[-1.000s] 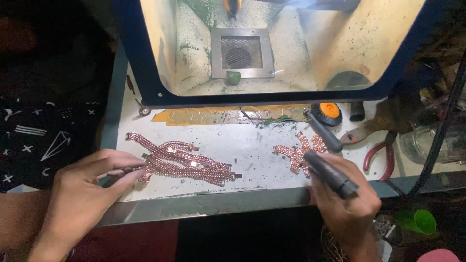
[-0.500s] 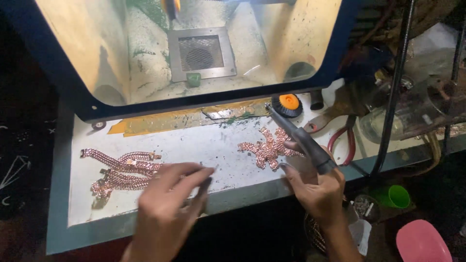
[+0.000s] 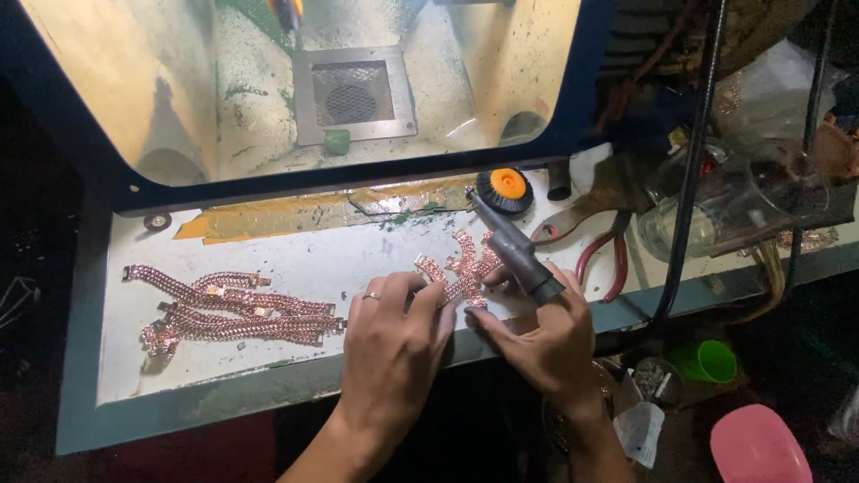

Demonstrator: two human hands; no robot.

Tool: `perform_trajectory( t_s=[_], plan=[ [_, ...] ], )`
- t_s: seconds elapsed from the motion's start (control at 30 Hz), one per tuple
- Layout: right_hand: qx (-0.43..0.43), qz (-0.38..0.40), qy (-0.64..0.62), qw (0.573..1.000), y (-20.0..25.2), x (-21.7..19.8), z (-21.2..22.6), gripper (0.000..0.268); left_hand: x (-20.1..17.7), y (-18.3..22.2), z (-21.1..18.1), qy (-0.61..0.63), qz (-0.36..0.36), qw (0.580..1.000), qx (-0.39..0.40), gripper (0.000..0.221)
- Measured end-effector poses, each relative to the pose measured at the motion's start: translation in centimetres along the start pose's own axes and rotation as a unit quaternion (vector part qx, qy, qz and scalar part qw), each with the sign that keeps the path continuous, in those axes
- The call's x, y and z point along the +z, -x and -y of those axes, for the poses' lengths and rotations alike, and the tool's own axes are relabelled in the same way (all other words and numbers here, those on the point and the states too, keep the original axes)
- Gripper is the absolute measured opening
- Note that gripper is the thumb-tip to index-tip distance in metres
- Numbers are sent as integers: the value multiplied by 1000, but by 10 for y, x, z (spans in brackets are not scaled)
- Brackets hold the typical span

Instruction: Polishing and finishing decorative jewelry pieces using a bench-mounted polishing wheel and a handheld tool.

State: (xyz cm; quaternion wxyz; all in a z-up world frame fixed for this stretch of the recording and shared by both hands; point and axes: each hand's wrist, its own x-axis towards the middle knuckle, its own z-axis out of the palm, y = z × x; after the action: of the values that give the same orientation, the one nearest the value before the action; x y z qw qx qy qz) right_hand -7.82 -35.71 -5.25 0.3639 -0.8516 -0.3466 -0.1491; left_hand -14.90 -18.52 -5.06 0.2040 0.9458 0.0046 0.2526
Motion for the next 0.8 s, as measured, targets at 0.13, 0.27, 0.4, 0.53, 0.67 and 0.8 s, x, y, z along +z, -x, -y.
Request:
perform_trajectory(
  t_s=[0.13, 0.27, 0.4, 0.53, 0.67, 0.8],
  plan=[
    [-23, -28, 33, 999, -8, -1, 7, 28, -18, 7, 4, -6, -29, 999, 25, 27],
    [-30, -35, 37, 998, -2, 1, 1, 28, -26, 10, 6, 18, -57, 998, 17, 23],
    [213, -19, -215, 953, 15, -5, 7, 48, -30, 4, 5, 48, -114, 992, 12, 16],
    [154, -124, -271, 942, 10, 0, 5, 38, -30, 2, 0, 70, -122, 989, -38, 12],
    [192, -246, -245, 918, 10, 4, 1, 26, -29, -2, -2, 109, -98, 988, -46, 14],
    [153, -302, -231, 912, 11, 9, -2, 29, -32, -6, -4, 141, -82, 986, -17, 13]
  ],
)
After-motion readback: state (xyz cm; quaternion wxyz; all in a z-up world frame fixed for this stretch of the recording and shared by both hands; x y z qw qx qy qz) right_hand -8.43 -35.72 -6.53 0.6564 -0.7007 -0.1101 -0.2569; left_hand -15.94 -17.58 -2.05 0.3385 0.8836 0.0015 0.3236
